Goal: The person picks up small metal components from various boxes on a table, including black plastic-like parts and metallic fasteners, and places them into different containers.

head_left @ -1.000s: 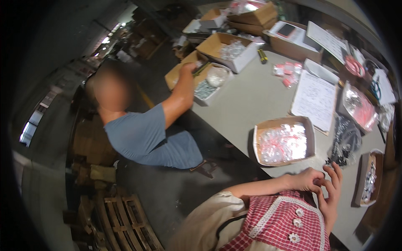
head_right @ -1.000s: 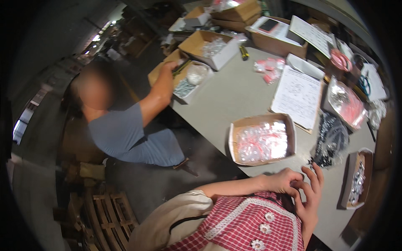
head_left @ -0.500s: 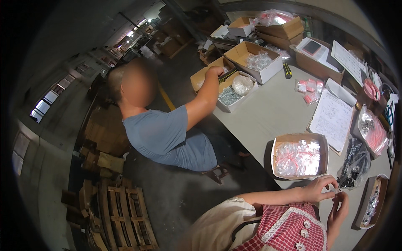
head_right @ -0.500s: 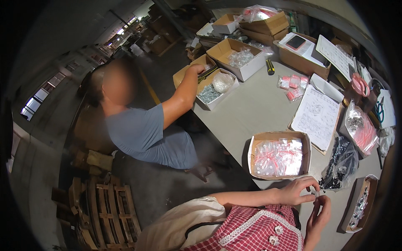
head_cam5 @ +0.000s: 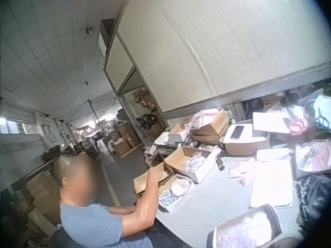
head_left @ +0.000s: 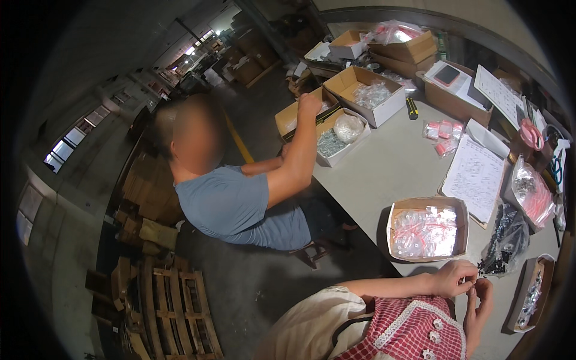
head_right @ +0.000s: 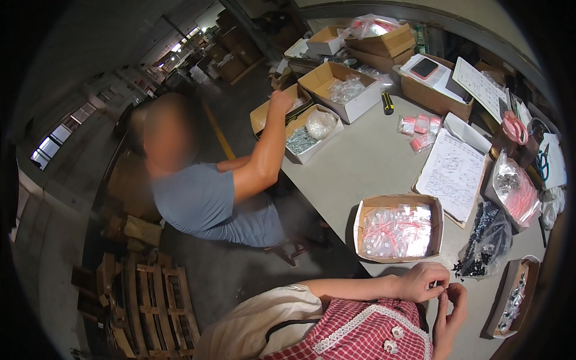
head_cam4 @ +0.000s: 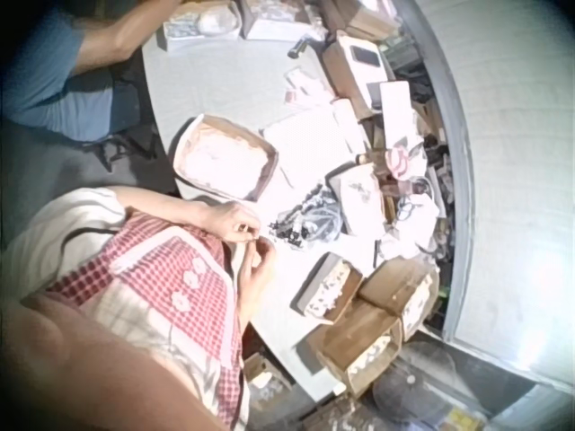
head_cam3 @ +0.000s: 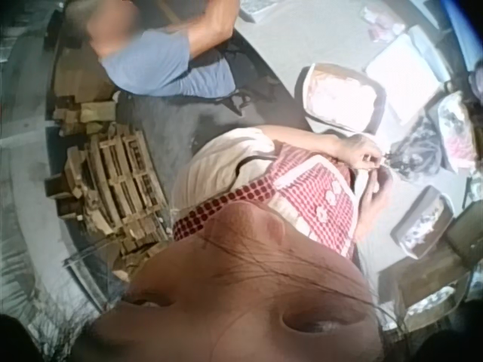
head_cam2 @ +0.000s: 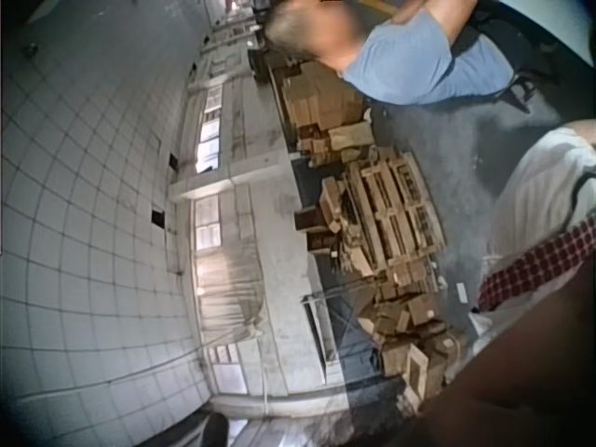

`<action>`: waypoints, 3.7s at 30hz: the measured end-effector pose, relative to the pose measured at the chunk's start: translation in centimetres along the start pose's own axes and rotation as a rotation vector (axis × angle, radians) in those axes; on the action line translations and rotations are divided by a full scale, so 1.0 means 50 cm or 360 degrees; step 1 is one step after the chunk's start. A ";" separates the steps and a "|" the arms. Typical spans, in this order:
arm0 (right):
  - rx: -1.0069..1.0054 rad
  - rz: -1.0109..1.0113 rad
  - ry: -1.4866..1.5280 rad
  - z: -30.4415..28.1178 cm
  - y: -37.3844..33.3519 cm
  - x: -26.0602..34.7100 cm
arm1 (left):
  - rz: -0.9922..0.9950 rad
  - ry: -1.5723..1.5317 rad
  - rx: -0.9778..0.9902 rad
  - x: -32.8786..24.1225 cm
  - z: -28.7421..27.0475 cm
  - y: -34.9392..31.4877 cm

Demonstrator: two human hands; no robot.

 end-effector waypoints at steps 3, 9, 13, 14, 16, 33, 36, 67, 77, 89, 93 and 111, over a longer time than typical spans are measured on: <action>0.0070 0.0054 -0.0070 -0.005 -0.001 -0.018 | 0.0094 0.0102 -0.0080 -0.012 -0.005 0.003; 0.0073 0.0025 -0.0161 -0.011 -0.006 -0.022 | 0.0029 -0.0016 -0.0012 -0.007 0.005 -0.004; 0.0028 0.0139 -0.0098 -0.026 -0.024 -0.051 | -0.0039 -0.0110 -0.0081 -0.011 0.000 -0.006; 0.0016 0.0210 0.0012 -0.027 -0.025 -0.047 | -0.0109 -0.0120 -0.0101 -0.009 -0.001 -0.005; -0.0015 0.0357 0.0235 -0.022 -0.025 -0.031 | -0.0223 -0.0228 -0.0033 -0.003 -0.002 -0.008; -0.0285 0.0777 0.1119 -0.026 -0.019 -0.032 | -0.0983 -0.1055 0.0170 0.016 0.012 -0.004; -0.0247 0.0783 0.1218 -0.012 -0.027 -0.023 | -0.0974 -0.0988 0.0125 0.001 0.010 -0.003; -0.0361 0.0483 0.1238 -0.026 -0.031 -0.062 | -0.0661 -0.0350 0.0096 -0.010 -0.010 -0.001; -0.1432 0.0047 0.1820 -0.261 -0.001 -0.151 | -0.0657 0.0543 -0.0101 0.088 -0.090 0.011; -0.0643 0.0861 0.1456 -0.079 -0.020 -0.135 | -0.0896 0.1180 0.0277 0.155 -0.151 0.014; -0.0473 0.0776 0.1251 -0.073 -0.008 -0.135 | -0.0827 0.0761 0.0042 0.137 -0.165 0.011; 0.0457 0.0730 0.1053 0.059 0.103 -0.045 | -0.1012 -0.1132 -0.0245 0.021 -0.126 0.023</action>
Point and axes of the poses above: each hand's wrist, its own y-axis towards the middle knuckle, its own z-axis out of the palm, x = y × z, the point moved 3 cm from there along y, towards the middle knuckle, and after that the axes turned 8 degrees about y, right-handed, at the moved point
